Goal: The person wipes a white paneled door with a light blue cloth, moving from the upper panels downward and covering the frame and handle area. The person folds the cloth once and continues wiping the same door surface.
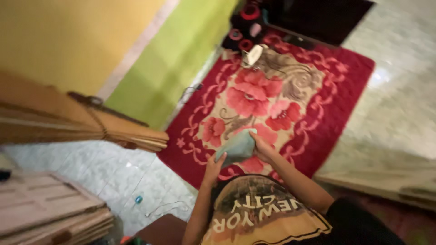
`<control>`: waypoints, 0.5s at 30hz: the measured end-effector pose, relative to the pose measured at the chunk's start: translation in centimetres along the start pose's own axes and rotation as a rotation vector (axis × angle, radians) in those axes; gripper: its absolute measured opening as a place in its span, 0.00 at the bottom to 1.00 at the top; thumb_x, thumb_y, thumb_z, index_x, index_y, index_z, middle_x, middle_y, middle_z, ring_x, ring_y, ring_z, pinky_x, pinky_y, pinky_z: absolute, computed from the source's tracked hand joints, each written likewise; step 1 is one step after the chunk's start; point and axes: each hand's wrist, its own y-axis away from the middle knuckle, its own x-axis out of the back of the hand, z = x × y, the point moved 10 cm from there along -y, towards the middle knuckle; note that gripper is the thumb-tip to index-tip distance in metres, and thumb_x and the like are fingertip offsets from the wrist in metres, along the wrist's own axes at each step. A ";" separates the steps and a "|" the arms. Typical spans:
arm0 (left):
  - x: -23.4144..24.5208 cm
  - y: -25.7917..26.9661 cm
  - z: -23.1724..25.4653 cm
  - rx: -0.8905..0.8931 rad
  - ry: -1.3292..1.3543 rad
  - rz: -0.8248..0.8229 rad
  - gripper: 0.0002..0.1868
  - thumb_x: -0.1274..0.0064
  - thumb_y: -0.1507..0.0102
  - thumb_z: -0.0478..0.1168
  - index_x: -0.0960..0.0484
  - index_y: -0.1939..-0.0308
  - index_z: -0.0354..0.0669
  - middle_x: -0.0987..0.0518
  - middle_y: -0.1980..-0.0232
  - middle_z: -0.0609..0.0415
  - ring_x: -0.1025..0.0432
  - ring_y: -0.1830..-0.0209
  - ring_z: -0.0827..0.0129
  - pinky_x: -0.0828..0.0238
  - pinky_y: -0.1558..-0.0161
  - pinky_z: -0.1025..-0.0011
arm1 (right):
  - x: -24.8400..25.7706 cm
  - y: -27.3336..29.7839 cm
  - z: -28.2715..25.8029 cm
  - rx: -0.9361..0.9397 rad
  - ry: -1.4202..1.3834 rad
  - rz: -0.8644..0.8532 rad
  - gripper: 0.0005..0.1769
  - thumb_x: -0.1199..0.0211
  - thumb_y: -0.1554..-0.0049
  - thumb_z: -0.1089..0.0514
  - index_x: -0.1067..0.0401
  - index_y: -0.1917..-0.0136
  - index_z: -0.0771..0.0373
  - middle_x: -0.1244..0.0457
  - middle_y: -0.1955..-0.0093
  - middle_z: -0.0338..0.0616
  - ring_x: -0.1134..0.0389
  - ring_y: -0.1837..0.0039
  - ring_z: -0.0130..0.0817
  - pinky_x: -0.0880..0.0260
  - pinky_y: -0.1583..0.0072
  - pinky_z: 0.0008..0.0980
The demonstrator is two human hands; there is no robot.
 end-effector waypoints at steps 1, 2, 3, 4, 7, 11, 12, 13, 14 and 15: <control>-1.1 -0.7 0.4 -0.005 -0.035 -0.042 0.22 0.41 0.35 0.48 0.17 0.44 0.33 0.16 0.50 0.52 0.25 0.50 0.74 0.30 0.45 0.73 | 1.4 0.6 -0.6 0.018 -0.017 0.040 0.39 0.48 0.32 0.40 0.45 0.18 0.68 0.36 0.31 0.56 0.29 0.36 0.48 0.22 0.43 0.50; -2.2 -1.4 0.8 -0.012 -0.069 -0.084 0.20 0.41 0.34 0.47 0.16 0.47 0.32 0.15 0.53 0.52 0.25 0.54 0.74 0.28 0.49 0.72 | 2.9 1.2 -1.1 0.035 -0.035 0.079 0.38 0.48 0.31 0.41 0.46 0.19 0.68 0.35 0.32 0.55 0.28 0.37 0.46 0.22 0.43 0.50; -3.5 -2.3 1.4 -0.023 -0.103 -0.126 0.19 0.40 0.34 0.47 0.14 0.51 0.31 0.15 0.57 0.52 0.25 0.59 0.74 0.26 0.52 0.72 | 4.2 1.8 -1.9 0.053 -0.050 0.116 0.38 0.48 0.31 0.42 0.46 0.19 0.69 0.35 0.33 0.54 0.28 0.37 0.45 0.22 0.42 0.50; -4.6 -3.1 2.0 -0.058 -0.138 -0.146 0.18 0.40 0.35 0.45 0.14 0.52 0.31 0.15 0.58 0.53 0.24 0.60 0.74 0.26 0.53 0.71 | 5.6 2.5 -2.7 0.073 -0.003 0.177 0.36 0.48 0.33 0.44 0.47 0.19 0.63 0.35 0.34 0.51 0.28 0.39 0.43 0.23 0.44 0.49; -7.7 -6.2 4.1 -0.162 -0.220 -0.227 0.16 0.38 0.36 0.43 0.14 0.55 0.30 0.15 0.60 0.54 0.24 0.61 0.73 0.27 0.54 0.71 | 8.7 4.4 -5.2 0.134 0.052 0.338 0.35 0.48 0.36 0.49 0.54 0.19 0.49 0.35 0.38 0.47 0.30 0.43 0.41 0.25 0.45 0.46; -12.9 -9.2 9.4 -0.380 -0.197 -0.389 0.13 0.38 0.36 0.39 0.16 0.53 0.31 0.21 0.51 0.50 0.26 0.52 0.67 0.29 0.50 0.71 | 10.4 6.3 -8.0 0.247 -0.019 0.425 0.41 0.45 0.38 0.56 0.59 0.18 0.41 0.35 0.42 0.48 0.31 0.46 0.37 0.29 0.45 0.42; -14.1 -9.6 11.6 -0.469 -0.169 -0.433 0.13 0.38 0.35 0.39 0.17 0.53 0.31 0.24 0.47 0.49 0.26 0.48 0.65 0.29 0.48 0.71 | 10.9 6.4 -8.7 0.286 -0.014 0.430 0.41 0.44 0.38 0.57 0.58 0.18 0.40 0.35 0.43 0.48 0.32 0.47 0.36 0.29 0.44 0.41; -15.0 -10.5 13.5 -0.521 -0.260 -0.418 0.12 0.37 0.37 0.38 0.16 0.54 0.32 0.25 0.45 0.47 0.28 0.46 0.62 0.30 0.45 0.68 | 11.2 6.1 -9.5 0.319 0.006 0.407 0.38 0.43 0.37 0.57 0.53 0.18 0.45 0.36 0.43 0.46 0.32 0.46 0.35 0.29 0.43 0.40; -15.8 -11.3 15.6 -0.576 -0.349 -0.401 0.11 0.36 0.38 0.37 0.15 0.55 0.34 0.26 0.44 0.46 0.29 0.43 0.59 0.31 0.42 0.65 | 11.5 5.8 -10.2 0.351 0.027 0.386 0.35 0.42 0.37 0.57 0.47 0.19 0.50 0.36 0.42 0.45 0.32 0.44 0.34 0.29 0.42 0.40; -16.3 -12.0 17.7 -0.631 -0.442 -0.382 0.11 0.35 0.39 0.37 0.14 0.56 0.35 0.28 0.43 0.45 0.30 0.41 0.56 0.32 0.40 0.63 | 11.3 5.2 -10.7 0.380 0.046 0.362 0.33 0.42 0.36 0.56 0.42 0.19 0.55 0.37 0.42 0.43 0.32 0.42 0.34 0.29 0.41 0.39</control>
